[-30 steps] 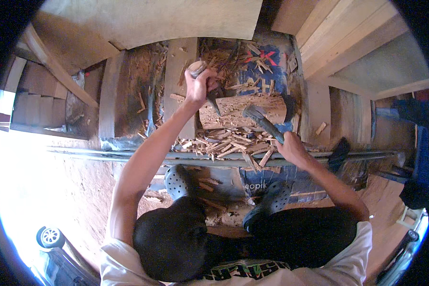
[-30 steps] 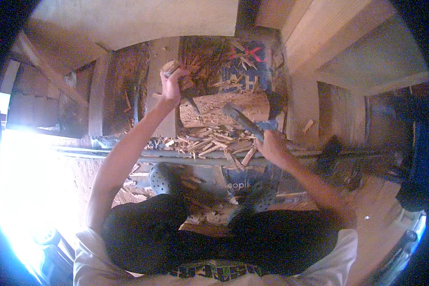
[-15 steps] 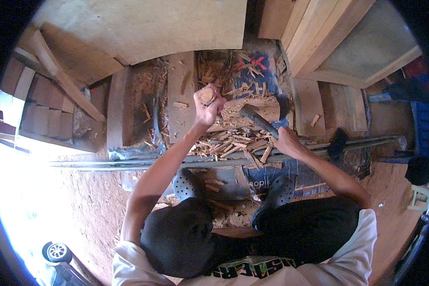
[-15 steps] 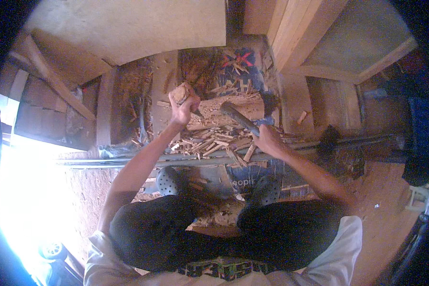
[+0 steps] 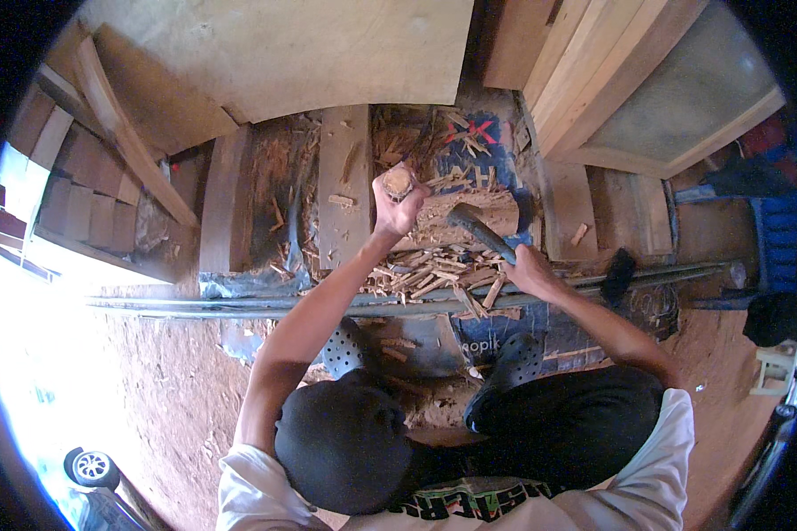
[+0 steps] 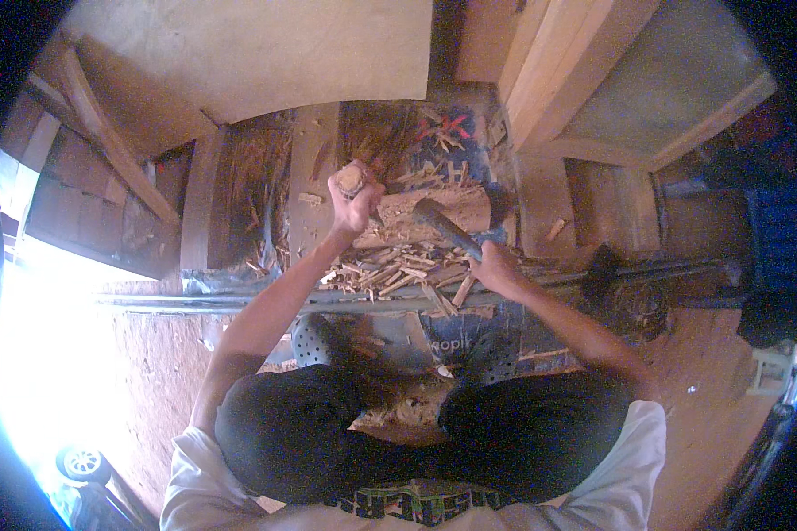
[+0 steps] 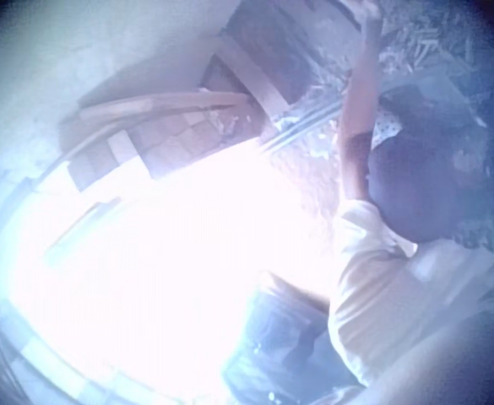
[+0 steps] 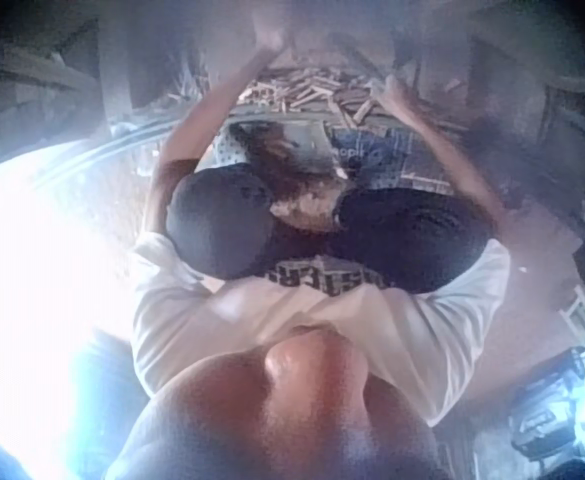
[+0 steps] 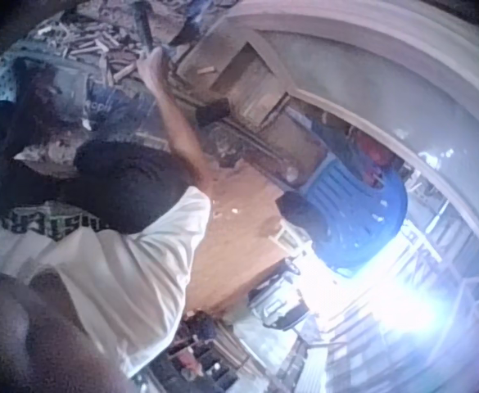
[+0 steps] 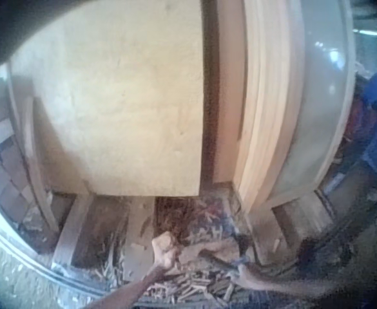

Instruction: The person uses a hammer and chisel to carve a small piece of wood, repeatedly striking the chisel to remove wood chips. The person occasionally adjusts the wood and clears debris from the work area.

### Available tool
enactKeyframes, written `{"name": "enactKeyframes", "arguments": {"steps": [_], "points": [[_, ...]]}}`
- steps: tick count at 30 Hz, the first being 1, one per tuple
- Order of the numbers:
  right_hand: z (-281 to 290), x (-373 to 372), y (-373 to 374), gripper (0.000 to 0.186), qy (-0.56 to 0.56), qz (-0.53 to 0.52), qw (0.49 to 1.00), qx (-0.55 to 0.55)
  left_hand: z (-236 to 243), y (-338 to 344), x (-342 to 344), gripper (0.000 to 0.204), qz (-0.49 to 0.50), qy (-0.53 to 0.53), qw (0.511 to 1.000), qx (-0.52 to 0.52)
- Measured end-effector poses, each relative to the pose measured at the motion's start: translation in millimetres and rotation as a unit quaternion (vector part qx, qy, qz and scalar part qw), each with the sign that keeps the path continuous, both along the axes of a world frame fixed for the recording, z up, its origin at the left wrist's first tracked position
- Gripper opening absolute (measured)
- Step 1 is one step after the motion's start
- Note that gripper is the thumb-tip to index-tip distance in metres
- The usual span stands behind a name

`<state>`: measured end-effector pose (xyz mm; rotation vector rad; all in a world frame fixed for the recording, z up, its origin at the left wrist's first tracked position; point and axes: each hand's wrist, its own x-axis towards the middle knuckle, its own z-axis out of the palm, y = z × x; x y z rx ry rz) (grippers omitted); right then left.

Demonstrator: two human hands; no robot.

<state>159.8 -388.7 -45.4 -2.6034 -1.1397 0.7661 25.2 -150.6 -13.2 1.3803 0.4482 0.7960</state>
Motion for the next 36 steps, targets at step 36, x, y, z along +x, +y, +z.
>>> {"name": "enactKeyframes", "arguments": {"steps": [36], "points": [[-12.3,3.3,-4.6,0.030,0.032,-0.013,0.999,0.023,-12.6,-22.0,-17.5,0.016,0.231,-0.103,0.965,-0.071]]}}
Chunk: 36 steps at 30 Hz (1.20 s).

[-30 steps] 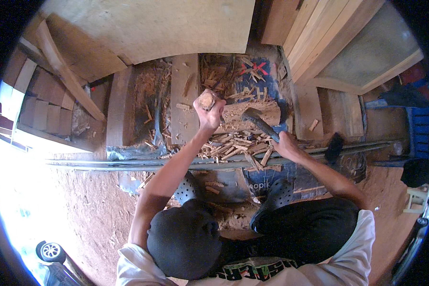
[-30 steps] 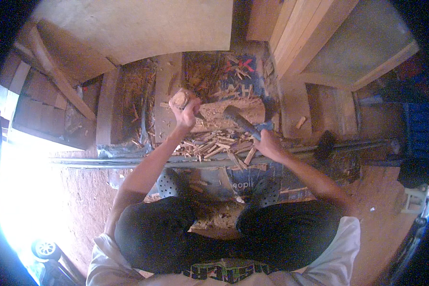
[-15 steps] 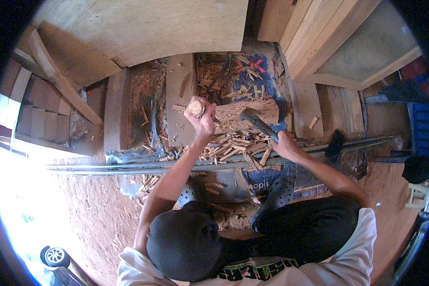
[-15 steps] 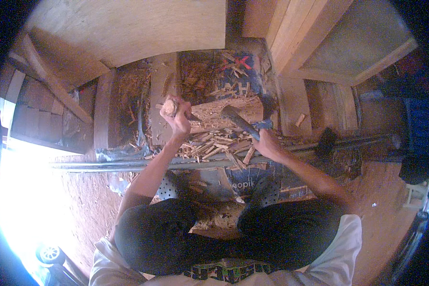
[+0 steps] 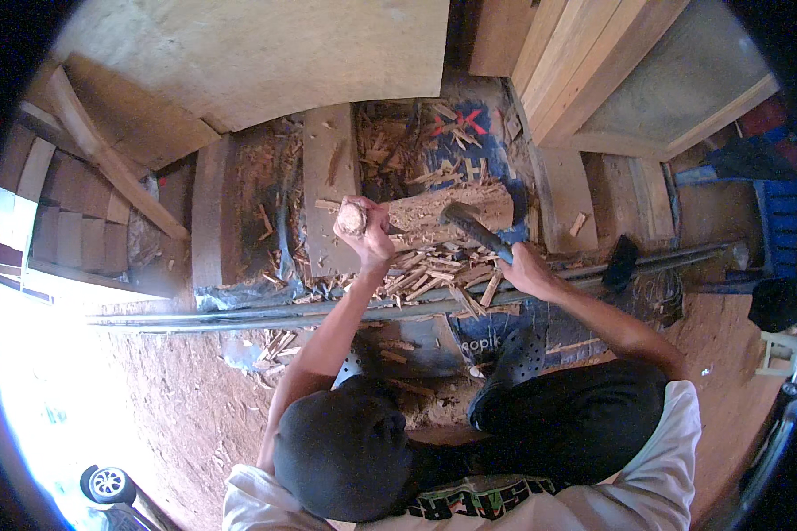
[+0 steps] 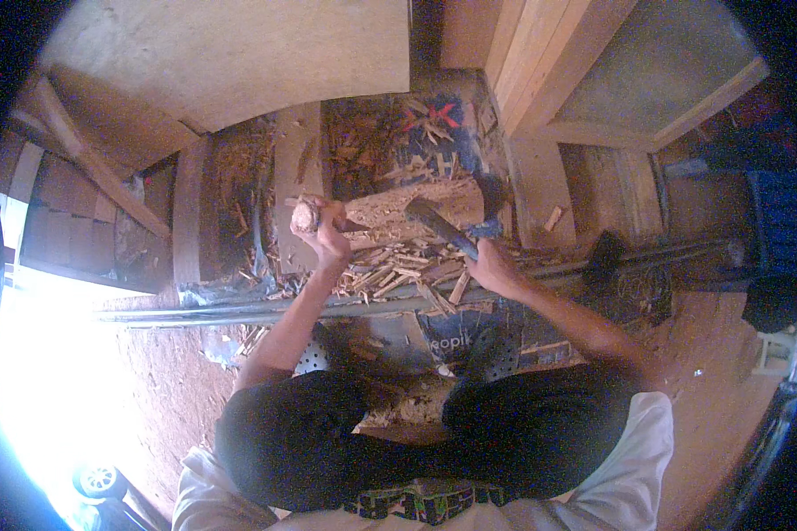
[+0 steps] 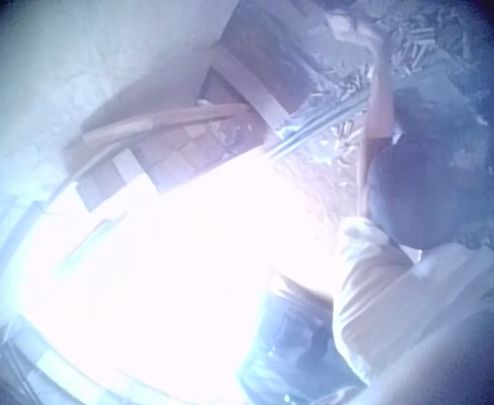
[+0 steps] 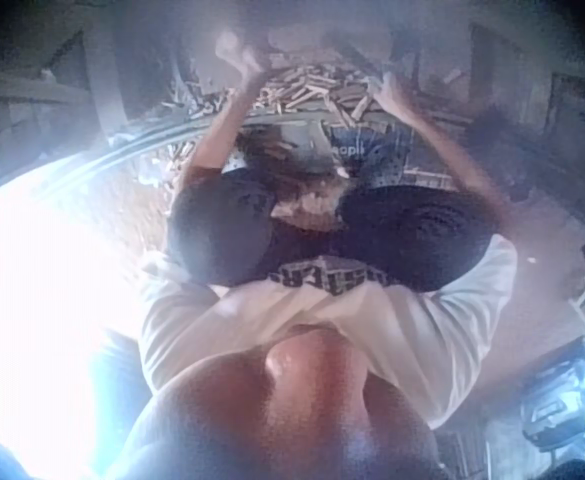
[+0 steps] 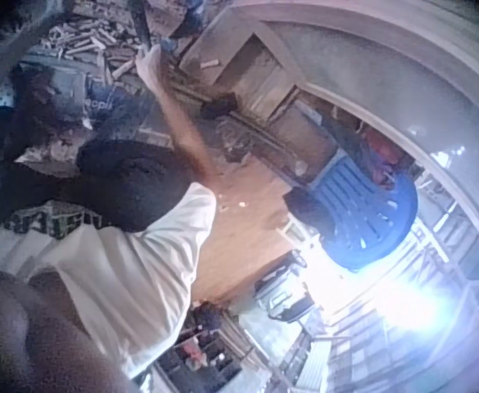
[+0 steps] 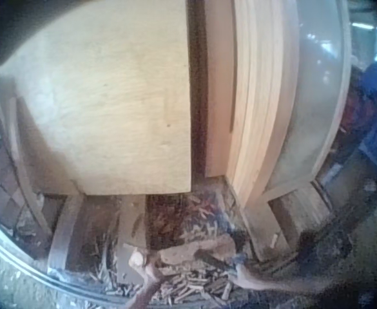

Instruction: The person uses a hammer and chisel to carve a small piece of wood, repeatedly striking the chisel to remove wood chips. The person occasionally adjusts the wood and clears debris from the work area.

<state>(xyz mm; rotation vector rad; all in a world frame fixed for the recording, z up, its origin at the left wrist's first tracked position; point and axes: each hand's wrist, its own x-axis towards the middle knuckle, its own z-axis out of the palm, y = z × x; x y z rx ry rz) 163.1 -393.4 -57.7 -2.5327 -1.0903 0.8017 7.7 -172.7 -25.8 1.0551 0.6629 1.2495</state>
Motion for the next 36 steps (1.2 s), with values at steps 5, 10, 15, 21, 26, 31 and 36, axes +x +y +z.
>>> {"name": "enactKeyframes", "arguments": {"steps": [5,10,15,21,26,31,36], "points": [[-2.4,-1.0,-2.4,0.029,0.023,-0.006,1.000,0.002,-4.6,1.9,3.3,0.017,-0.026,0.017,0.999,0.018],[-1.0,-4.2,-0.7,0.029,0.008,-0.002,0.998,0.055,-12.8,-9.8,3.2,0.018,0.011,0.043,0.999,0.007],[32.5,11.8,15.7,0.035,0.137,-0.021,0.990,0.035,-8.9,-16.1,14.6,0.024,0.114,0.135,0.973,0.147],[132.5,7.1,47.3,0.026,0.128,0.018,0.971,0.200,8.5,-17.9,16.0,0.026,0.076,0.176,0.974,0.118],[214.4,-21.4,66.5,0.026,0.154,0.000,0.947,0.283,12.1,-13.8,15.1,0.022,0.040,0.163,0.979,0.112],[216.1,-47.5,75.1,0.024,-0.039,0.058,0.978,0.195,12.8,-8.9,11.6,0.024,0.021,0.127,0.982,0.136],[191.0,-41.4,74.7,0.025,-0.010,0.083,0.994,0.069,7.5,-6.7,13.3,0.019,-0.021,0.137,0.985,0.105]]}}
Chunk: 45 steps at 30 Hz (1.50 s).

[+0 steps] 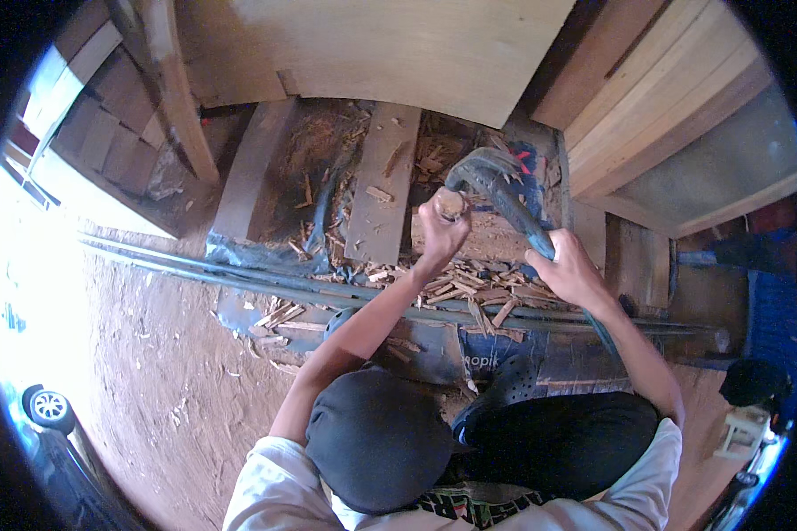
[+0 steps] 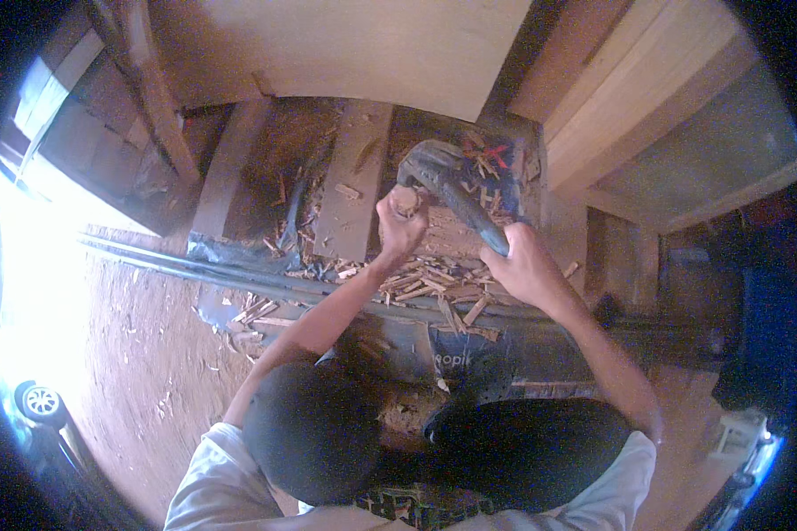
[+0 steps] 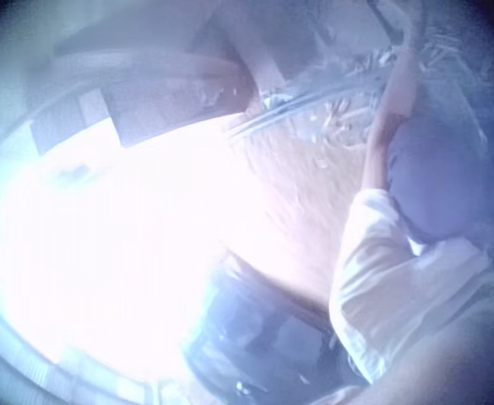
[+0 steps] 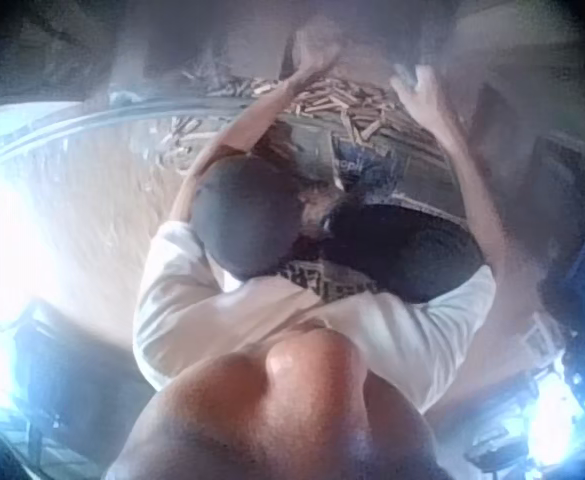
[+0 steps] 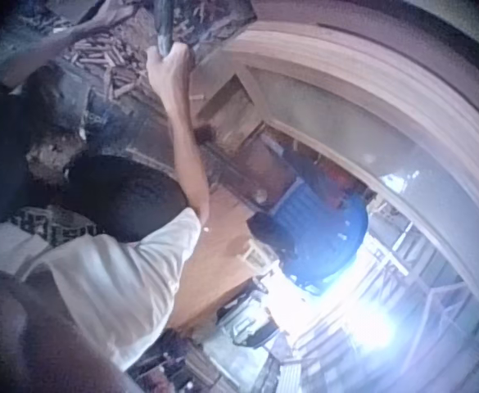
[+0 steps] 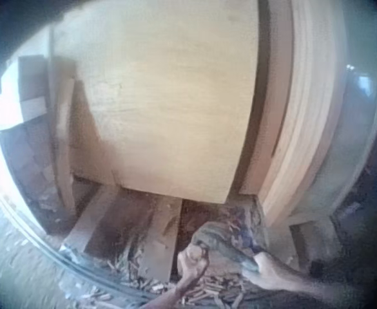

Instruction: The person uses a hammer and chisel to carve a small piece of wood, repeatedly striking the chisel to remove wood chips. The person occasionally adjusts the wood and clears debris from the work area.

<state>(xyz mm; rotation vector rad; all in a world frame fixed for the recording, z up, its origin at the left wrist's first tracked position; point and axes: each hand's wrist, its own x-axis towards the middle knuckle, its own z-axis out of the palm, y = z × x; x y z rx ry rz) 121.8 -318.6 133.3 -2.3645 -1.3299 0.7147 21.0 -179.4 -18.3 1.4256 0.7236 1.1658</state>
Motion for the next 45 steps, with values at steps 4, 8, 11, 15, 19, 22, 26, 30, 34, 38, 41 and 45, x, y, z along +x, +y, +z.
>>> {"name": "enactKeyframes", "arguments": {"steps": [4,8,11,15,19,22,26,30,34,38,41,45], "points": [[-16.3,21.6,-12.0,0.031,0.084,0.001,0.994,0.077,-9.7,16.3,6.4,0.019,-0.011,-0.001,0.999,-0.041],[-62.5,35.6,-20.3,0.031,0.040,-0.072,0.995,-0.050,-13.3,28.4,12.3,0.018,0.034,-0.012,0.998,-0.047],[-102.6,39.5,-40.0,0.032,0.057,-0.065,0.984,-0.154,-11.0,36.8,14.0,0.015,0.009,0.004,0.999,-0.030],[-136.4,44.5,-62.8,0.033,0.042,-0.085,0.984,-0.148,-15.5,53.4,23.5,0.010,0.005,-0.023,0.997,-0.075],[-145.0,52.9,-64.5,0.035,0.030,-0.081,0.981,-0.172,-32.3,73.3,40.0,0.007,-0.009,-0.063,0.988,-0.138],[-147.3,54.7,-66.0,0.035,0.043,-0.078,0.980,-0.177,-46.0,89.1,44.8,0.004,-0.009,-0.071,0.971,-0.229],[-156.1,49.5,-74.4,0.028,0.010,-0.062,0.990,-0.125,-58.5,103.2,35.3,0.014,0.051,-0.088,0.950,-0.295],[-163.9,48.9,-77.6,0.034,0.034,-0.081,0.986,-0.141,-62.3,101.1,26.4,0.016,0.071,-0.101,0.945,-0.302],[-165.5,51.4,-78.0,0.032,0.033,-0.081,0.988,-0.130,-62.5,94.8,7.7,0.015,0.141,-0.130,0.930,-0.314],[-166.0,50.5,-81.5,0.031,0.029,-0.071,0.989,-0.128,-63.0,85.6,-23.7,0.015,0.176,-0.192,0.884,-0.390],[-166.3,49.3,-82.5,0.030,0.036,-0.074,0.989,-0.125,-63.8,71.1,-39.8,0.014,0.174,-0.235,0.866,-0.406],[-163.2,49.2,-80.8,0.031,0.040,-0.072,0.987,-0.134,-59.2,63.7,-37.8,0.013,0.204,-0.214,0.866,-0.403]]}}
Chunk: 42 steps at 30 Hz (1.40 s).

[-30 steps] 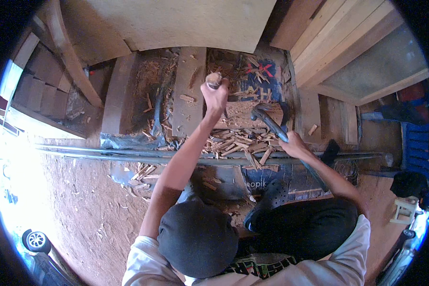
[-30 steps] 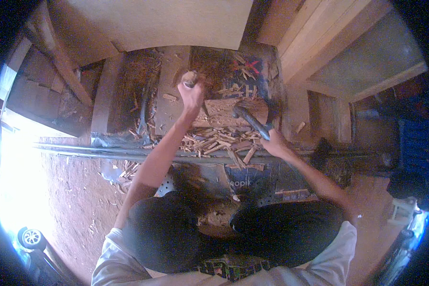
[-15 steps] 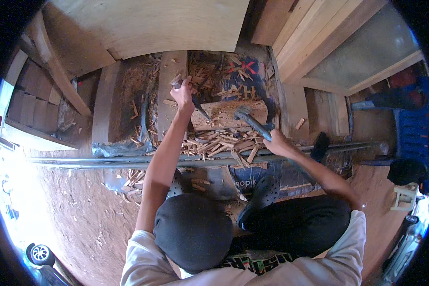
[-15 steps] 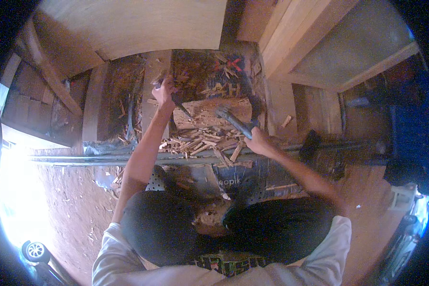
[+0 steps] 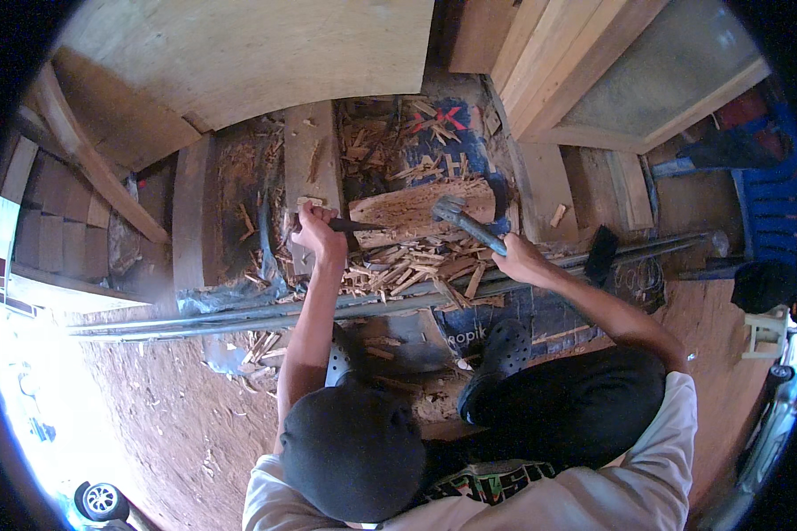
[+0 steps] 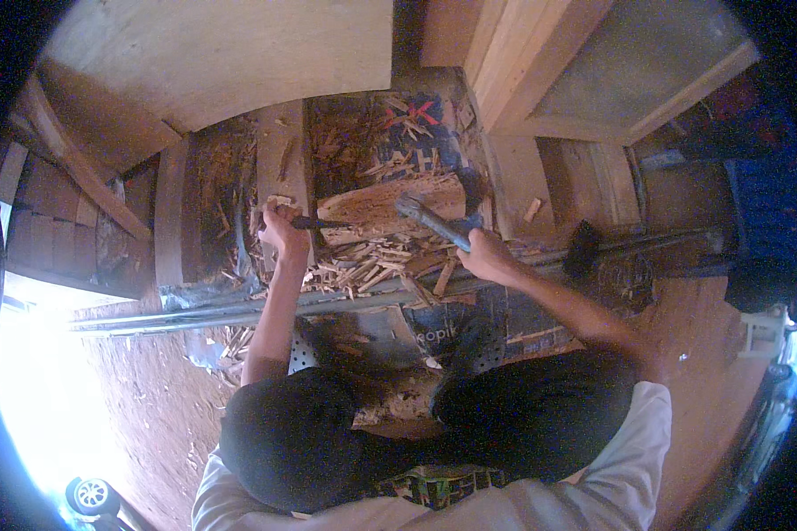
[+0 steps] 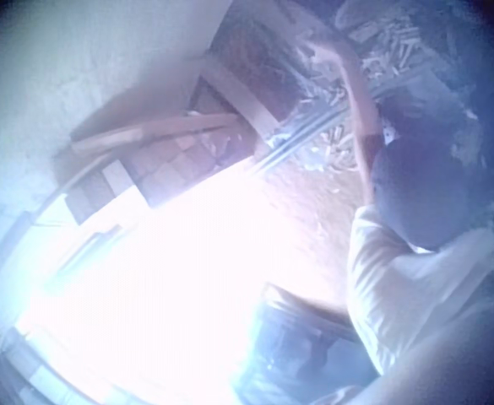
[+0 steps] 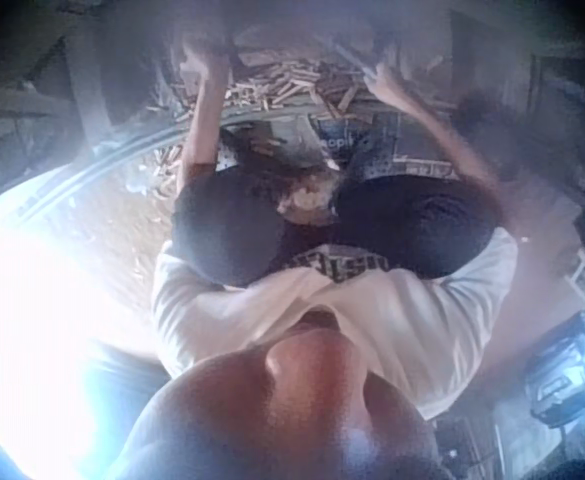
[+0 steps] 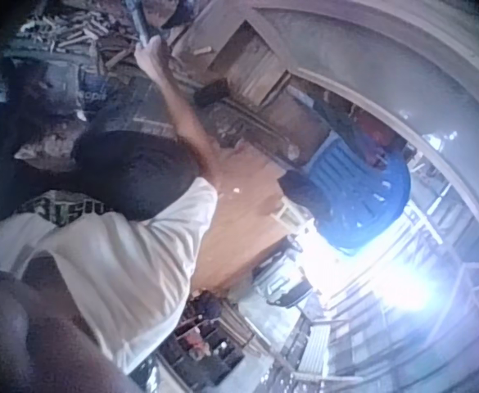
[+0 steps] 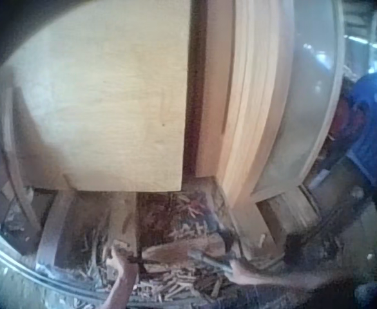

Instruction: The person uses a hammer and chisel to carve a small piece of wood, repeatedly striking the chisel to remove wood chips. The person occasionally adjusts the wood and clears debris from the work area.

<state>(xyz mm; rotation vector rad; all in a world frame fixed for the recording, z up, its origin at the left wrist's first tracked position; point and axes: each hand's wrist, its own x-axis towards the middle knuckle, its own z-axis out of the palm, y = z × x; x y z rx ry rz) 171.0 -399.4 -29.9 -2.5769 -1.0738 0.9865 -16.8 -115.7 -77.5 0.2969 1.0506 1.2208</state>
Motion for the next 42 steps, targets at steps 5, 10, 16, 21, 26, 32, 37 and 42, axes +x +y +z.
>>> {"name": "enactKeyframes", "arguments": {"steps": [5,10,16,21,26,32,37,42], "points": [[1.7,-0.1,1.6,0.032,0.006,-0.025,1.000,-0.004,8.7,5.4,12.0,0.018,0.003,0.036,0.998,0.041],[-2.7,1.6,0.2,0.033,0.002,-0.007,1.000,-0.007,6.3,-3.5,14.3,0.025,0.069,0.032,0.997,0.035],[-5.4,1.0,-0.3,0.034,0.013,-0.008,1.000,-0.008,14.3,-30.9,-2.9,0.025,0.096,0.031,0.994,0.042],[-7.5,-2.3,-2.9,0.029,-0.018,-0.004,1.000,0.012,28.7,-84.1,3.5,0.023,-0.043,0.113,0.965,0.233],[-8.7,-7.4,-3.4,0.030,-0.026,-0.006,0.999,0.036,27.1,-85.6,2.3,0.020,-0.063,0.052,0.963,0.257],[11.2,7.3,6.7,0.031,-0.007,0.004,0.998,0.064,25.7,-75.4,6.5,0.019,-0.083,0.152,0.930,0.323],[72.6,25.0,25.5,0.031,0.020,0.045,0.993,0.112,34.9,-70.4,25.2,0.029,-0.069,0.203,0.907,0.364],[161.6,-1.6,59.5,0.027,0.009,0.066,0.975,0.214,34.0,-66.8,29.8,0.029,-0.157,0.251,0.876,0.380]]}}
